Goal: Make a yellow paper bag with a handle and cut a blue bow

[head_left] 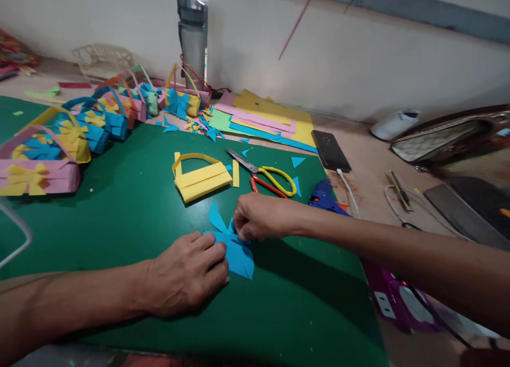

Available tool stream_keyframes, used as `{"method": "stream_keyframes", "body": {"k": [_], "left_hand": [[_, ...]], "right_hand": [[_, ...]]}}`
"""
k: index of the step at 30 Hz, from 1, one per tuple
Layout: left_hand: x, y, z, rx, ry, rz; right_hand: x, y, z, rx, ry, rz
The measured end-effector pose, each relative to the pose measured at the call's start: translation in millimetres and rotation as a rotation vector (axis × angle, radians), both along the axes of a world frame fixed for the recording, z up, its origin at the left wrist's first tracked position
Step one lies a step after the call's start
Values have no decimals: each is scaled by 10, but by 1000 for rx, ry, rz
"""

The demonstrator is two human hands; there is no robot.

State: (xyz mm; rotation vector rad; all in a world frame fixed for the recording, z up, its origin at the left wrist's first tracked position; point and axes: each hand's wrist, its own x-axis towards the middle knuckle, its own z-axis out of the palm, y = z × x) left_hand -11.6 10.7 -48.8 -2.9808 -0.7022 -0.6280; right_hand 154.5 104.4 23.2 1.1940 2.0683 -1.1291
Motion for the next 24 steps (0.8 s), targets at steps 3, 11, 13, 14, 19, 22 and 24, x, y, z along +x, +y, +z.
{"method": "stream_keyframes", "body": {"k": [3,11,13,14,19,22,24], "left_hand": [[-7,-4,-11,3,16,0],[-26,-2,-30,-6,47,-9],[-28,0,-33,-9,56,-9],[-29,0,-34,-9,57,-10],[-26,-2,-31,-3,51,-7],[-14,2,-22,-1,42,-4],[-6,4,-17,0,35,0]], "right_hand": [[-38,6,19,64,-31,80],[-24,31,-26,46,-2,117],[5,34,-43,11,16,90],[19,35,-49,5,22,82],[55,32,-54,42,41,113],[39,22,-36,94,42,154],[24,15,-22,116,31,174]]}}
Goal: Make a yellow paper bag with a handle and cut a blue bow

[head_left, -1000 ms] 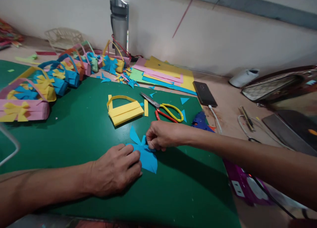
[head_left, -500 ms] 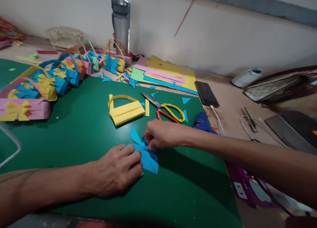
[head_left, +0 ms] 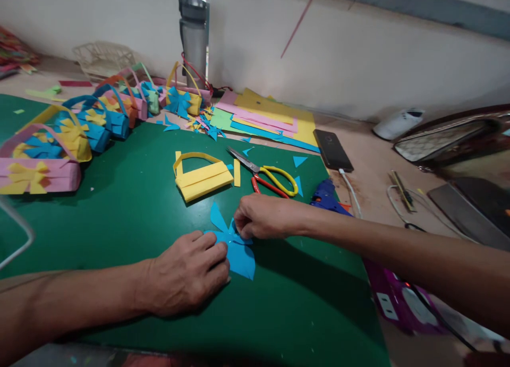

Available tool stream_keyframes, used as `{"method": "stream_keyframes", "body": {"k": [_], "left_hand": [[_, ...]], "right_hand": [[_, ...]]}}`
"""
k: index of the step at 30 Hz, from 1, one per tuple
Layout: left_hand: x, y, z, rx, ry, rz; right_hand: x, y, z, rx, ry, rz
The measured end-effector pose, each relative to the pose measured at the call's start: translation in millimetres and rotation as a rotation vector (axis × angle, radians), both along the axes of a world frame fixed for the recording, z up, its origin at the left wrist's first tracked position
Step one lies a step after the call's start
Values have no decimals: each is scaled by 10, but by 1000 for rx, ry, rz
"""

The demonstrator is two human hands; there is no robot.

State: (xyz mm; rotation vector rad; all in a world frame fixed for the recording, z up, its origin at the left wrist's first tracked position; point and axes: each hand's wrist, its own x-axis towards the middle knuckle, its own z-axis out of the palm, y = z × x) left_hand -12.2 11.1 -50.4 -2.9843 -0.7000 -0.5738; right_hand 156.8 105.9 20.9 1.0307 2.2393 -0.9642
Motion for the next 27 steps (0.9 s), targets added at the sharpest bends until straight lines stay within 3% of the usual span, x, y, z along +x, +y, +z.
{"method": "stream_keyframes", "body": {"k": [27], "left_hand": [[11,-2,27,3,-42,11]], "right_hand": [[-63,13,34,63,-85,65]]}}
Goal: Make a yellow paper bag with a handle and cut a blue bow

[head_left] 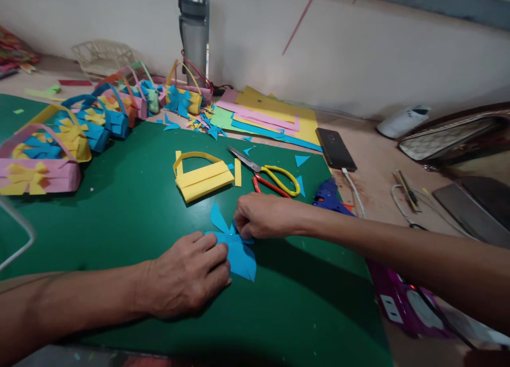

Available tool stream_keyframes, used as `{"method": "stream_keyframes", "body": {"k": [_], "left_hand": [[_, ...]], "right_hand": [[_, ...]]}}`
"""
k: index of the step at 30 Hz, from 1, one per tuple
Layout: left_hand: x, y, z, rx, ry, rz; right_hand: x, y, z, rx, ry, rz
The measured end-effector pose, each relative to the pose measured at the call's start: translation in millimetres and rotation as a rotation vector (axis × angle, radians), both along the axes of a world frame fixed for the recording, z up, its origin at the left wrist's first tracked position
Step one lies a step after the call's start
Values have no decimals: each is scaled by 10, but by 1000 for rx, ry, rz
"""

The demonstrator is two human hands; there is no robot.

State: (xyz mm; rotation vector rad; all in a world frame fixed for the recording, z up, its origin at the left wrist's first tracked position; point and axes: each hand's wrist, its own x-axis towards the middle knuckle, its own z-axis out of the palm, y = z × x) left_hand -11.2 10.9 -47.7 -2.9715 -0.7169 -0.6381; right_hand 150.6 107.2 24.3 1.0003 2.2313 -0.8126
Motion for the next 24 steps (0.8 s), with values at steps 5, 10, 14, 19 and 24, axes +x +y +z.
{"method": "stream_keyframes", "body": {"k": [5,10,14,19,24], "left_hand": [[6,4,21,-4,6,3],[3,9,35,-10,9,-2],[-1,5,8,-11,16,1],[4,-3,-8,6,10,24],[7,-9,-12,25,-5,37]], "right_hand": [[-10,-6,10,17,-16,14],[-13,-17,4,28,-22,9],[-22,-30,15,46,-41,15],[-37,-44,27,77,-54,23],[-43,-47,26,82,-44,21]]}}
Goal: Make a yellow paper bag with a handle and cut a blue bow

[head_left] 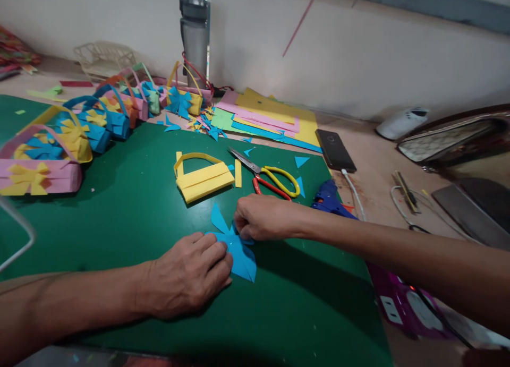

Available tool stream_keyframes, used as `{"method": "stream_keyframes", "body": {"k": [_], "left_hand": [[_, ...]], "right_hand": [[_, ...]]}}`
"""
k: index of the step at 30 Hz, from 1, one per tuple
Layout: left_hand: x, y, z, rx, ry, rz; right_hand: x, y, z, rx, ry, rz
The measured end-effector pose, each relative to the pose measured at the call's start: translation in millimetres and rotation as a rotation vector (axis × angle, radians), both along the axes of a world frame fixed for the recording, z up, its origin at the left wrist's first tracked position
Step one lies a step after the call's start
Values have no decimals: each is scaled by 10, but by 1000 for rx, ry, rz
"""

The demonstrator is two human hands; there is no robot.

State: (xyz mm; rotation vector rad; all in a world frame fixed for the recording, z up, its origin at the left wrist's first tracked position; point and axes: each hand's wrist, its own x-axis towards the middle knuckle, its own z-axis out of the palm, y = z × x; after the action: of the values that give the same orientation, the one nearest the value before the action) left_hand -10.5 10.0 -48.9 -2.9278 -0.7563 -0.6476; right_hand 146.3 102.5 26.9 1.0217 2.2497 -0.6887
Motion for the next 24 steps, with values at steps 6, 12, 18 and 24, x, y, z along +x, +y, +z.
{"method": "stream_keyframes", "body": {"k": [6,12,18,24], "left_hand": [[10,2,-33,-62,54,40],[11,-1,-26,-70,83,37],[4,7,-39,-62,77,32],[12,2,-39,-56,81,44]], "right_hand": [[4,3,8,-9,-10,-13],[-2,-3,22,-4,-28,-7],[-6,-11,20,12,-28,5],[-10,-15,14,41,-45,14]]}}
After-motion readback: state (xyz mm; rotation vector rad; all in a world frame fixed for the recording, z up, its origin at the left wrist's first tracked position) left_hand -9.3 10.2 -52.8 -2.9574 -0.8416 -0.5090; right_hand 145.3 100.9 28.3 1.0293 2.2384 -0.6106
